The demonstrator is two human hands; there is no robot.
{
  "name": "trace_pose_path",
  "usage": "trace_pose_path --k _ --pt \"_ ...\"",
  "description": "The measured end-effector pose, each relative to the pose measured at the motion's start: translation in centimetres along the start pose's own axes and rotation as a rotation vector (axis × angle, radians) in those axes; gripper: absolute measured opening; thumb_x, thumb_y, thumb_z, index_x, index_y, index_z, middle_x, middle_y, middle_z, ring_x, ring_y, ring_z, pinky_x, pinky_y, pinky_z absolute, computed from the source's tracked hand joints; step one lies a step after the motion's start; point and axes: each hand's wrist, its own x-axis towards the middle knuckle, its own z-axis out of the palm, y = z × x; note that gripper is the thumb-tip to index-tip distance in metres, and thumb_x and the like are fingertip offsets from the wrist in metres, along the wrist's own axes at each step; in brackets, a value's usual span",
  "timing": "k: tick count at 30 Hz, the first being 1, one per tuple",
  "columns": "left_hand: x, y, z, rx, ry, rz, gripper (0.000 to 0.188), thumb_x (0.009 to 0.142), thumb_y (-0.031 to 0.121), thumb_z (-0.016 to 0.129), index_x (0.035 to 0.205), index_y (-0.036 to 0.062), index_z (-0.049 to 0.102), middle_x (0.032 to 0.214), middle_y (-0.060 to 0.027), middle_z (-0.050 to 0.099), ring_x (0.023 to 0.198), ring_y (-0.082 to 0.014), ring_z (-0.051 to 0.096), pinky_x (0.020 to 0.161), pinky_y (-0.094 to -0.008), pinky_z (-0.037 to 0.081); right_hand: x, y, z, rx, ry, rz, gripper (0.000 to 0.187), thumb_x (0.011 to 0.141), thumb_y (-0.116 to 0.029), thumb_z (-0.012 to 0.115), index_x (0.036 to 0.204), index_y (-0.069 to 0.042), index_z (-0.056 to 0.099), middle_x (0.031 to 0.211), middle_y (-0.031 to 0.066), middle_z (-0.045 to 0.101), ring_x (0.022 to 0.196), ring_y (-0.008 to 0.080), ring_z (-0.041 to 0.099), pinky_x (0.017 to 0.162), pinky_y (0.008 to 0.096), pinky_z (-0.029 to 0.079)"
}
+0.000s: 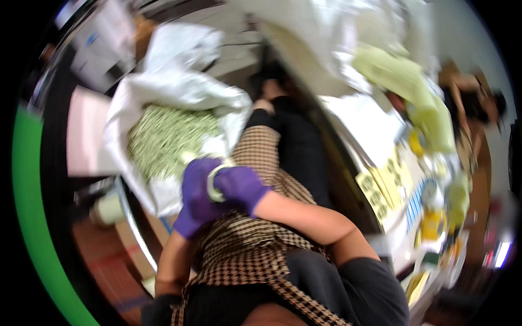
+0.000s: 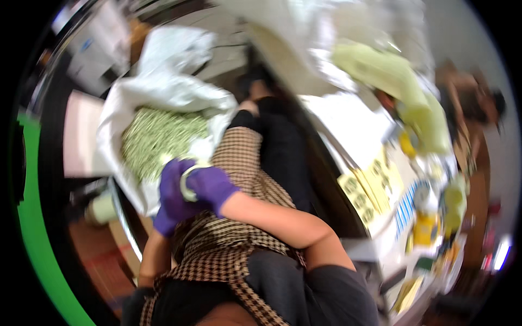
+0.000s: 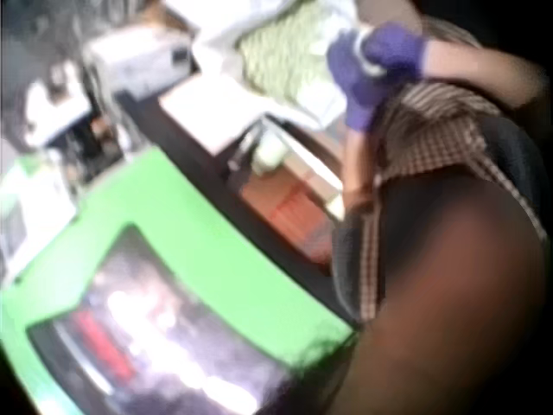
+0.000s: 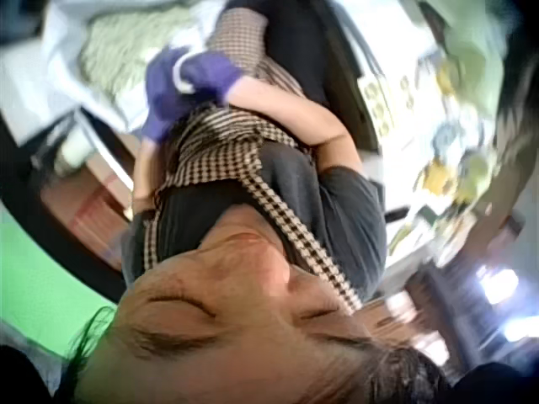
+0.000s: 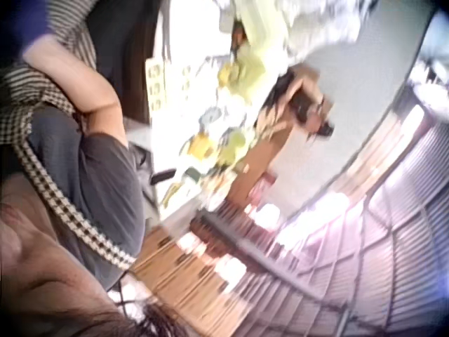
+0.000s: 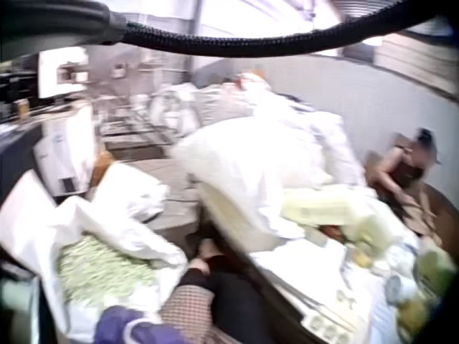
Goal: The person picks up a light-colored plastic container, peels a circular label from a sheet, and applies the label to the front of the container. The person then picks up a plastic handle piece, snaps it into the top of the container, and places the completed unit into a box.
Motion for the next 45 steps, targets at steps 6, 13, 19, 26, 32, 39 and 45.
trace_pose_path --k 6,13,19,26,32,39,45 --pt "0.0 1.7 1.3 0.202 -0.071 0.119 0.07 0.063 0.036 0.09 0.117 0.0001 0.063 0.111 -0.0184 0.067 0.105 -0.0405 0.064 0.097 -0.0484 0.048 -1.9 0.0 -2.9 0.36 -0.158 -0.056 0.022 0.082 -0.016 0.071 0.099 -0.002 0.073 0.094 0.0206 0.072 0.088 0.0374 0.07 0.081 0.0431 0.055" --pt "6.7 4.1 -1.8 0.049 -0.257 0.482 0.05 0.058 0.034 0.091 0.096 0.0115 0.067 0.12 -0.0187 0.069 0.107 -0.0406 0.066 0.096 -0.0529 0.052 -12.4 -1.0 -7.7 0.513 0.559 -0.285 0.037 0.087 -0.006 0.071 0.125 -0.005 0.069 0.119 0.0187 0.069 0.105 0.0367 0.069 0.095 0.0447 0.055" --pt "15.3 2.8 -5.5 -0.682 -0.324 0.075 0.047 0.061 0.032 0.089 0.083 0.0077 0.056 0.126 -0.0228 0.066 0.113 -0.0364 0.066 0.1 -0.0476 0.053 -29.3 11.7 -19.6 -0.44 1.191 0.461 0.02 0.089 -0.013 0.074 0.108 -0.006 0.074 0.098 0.0128 0.072 0.092 0.0279 0.068 0.082 0.0412 0.055" --pt "9.1 -3.6 14.6 -1.828 -0.514 -0.355 0.069 0.094 0.039 0.066 0.146 -0.0033 0.049 0.143 -0.0154 0.058 0.12 -0.0274 0.063 0.105 -0.0452 0.051 -31.5 20.0 -17.6 -0.453 1.095 0.946 0.033 0.079 -0.028 0.084 0.102 -0.005 0.078 0.101 0.0135 0.07 0.095 0.0315 0.066 0.084 0.0418 0.052" --pt "6.8 -6.0 17.6 -1.837 -0.381 -0.855 0.05 0.104 0.034 0.057 0.139 -0.0009 0.055 0.134 -0.012 0.065 0.119 -0.0232 0.064 0.106 -0.0374 0.05 -31.7 20.2 -19.0 -0.288 1.112 1.146 0.03 0.079 -0.027 0.083 0.101 -0.007 0.081 0.095 0.0111 0.072 0.089 0.0301 0.069 0.083 0.0403 0.053" --pt "5.8 -9.5 18.8 -1.489 -0.443 -0.837 0.046 0.106 0.037 0.054 0.134 0.0007 0.06 0.123 -0.0143 0.069 0.11 -0.0247 0.068 0.101 -0.0403 0.055 -32.1 19.7 -18.4 -0.258 1.068 0.962 0.026 0.081 -0.029 0.08 0.1 -0.011 0.082 0.113 0.0103 0.074 0.1 0.0276 0.071 0.092 0.036 0.054" --pt "4.5 -12.3 20.6 -1.668 -0.48 -0.744 0.048 0.107 0.038 0.048 0.134 -0.0007 0.06 0.129 -0.0158 0.068 0.119 -0.0287 0.065 0.106 -0.043 0.051 -38.3 21.7 -20.4 0.833 0.959 0.625 0.065 0.105 -0.055 0.029 0.107 0.001 0.064 0.128 0.014 0.067 0.104 0.018 0.059 0.098 0.029 0.042"
